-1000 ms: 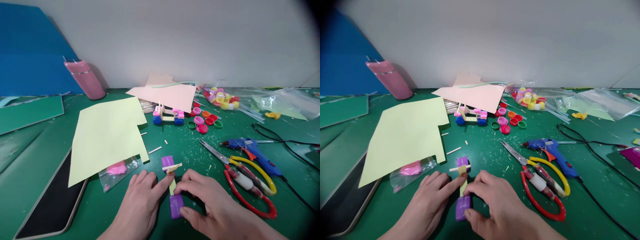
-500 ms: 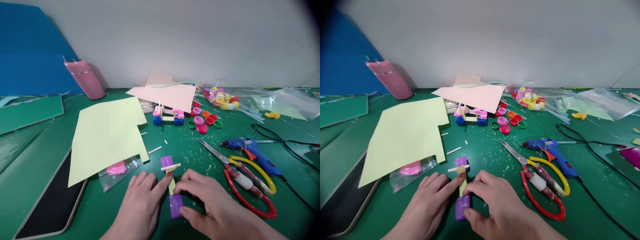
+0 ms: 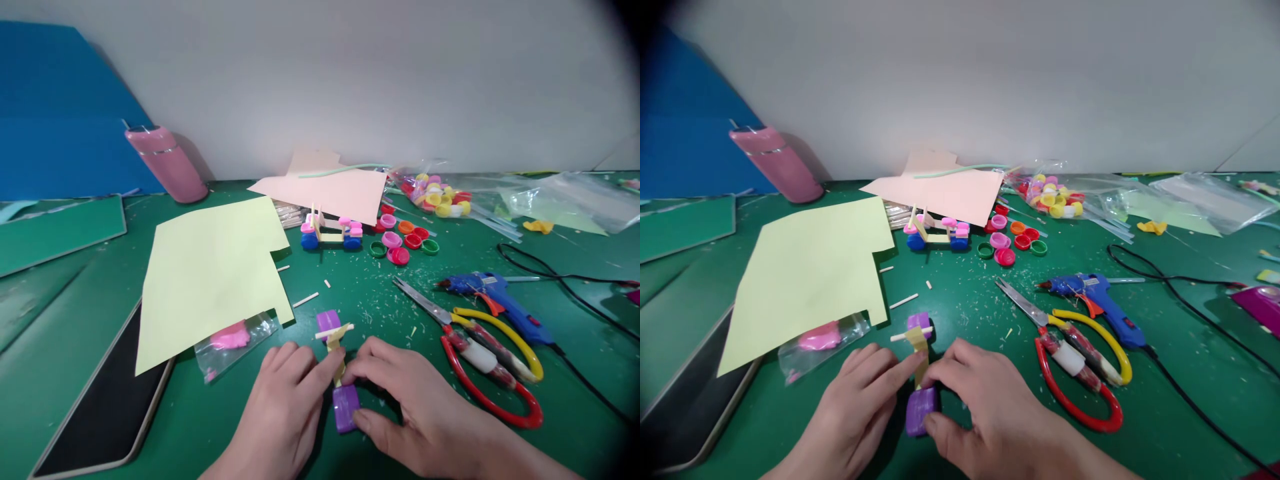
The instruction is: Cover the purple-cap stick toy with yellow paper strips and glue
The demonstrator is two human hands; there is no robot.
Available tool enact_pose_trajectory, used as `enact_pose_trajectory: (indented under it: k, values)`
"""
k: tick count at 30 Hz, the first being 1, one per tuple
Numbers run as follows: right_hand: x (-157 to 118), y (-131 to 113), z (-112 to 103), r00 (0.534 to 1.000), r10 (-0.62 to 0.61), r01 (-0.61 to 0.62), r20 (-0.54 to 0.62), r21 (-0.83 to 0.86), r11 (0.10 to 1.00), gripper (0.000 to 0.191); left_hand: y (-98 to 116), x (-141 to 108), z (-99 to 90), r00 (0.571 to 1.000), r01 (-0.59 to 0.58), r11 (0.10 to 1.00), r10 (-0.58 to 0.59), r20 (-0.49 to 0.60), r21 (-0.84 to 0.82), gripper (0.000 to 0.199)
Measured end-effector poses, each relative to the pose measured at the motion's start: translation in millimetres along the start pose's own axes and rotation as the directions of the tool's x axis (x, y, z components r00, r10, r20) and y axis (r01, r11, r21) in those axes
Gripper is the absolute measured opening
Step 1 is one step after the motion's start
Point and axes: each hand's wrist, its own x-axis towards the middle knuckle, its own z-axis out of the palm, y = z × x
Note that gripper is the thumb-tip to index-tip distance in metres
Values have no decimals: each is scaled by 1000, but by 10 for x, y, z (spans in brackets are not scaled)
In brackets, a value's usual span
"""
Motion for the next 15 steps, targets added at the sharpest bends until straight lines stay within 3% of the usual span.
enact_pose_trajectory:
  k: [8,12,15]
  values:
    - [-27,6,0,1000,17,-15,-24,72,997,18,-37,26,33,995,67,997,-69,77,32,42]
    - [-20,49,-24,973,65,-31,-223,151,988,16,-28,20,18,992,82,996,-86,96,45,40]
    - [71,41,-104,932,-17,26,-361,21,999,28,-18,24,16,991,84,994,-90,104,64,41]
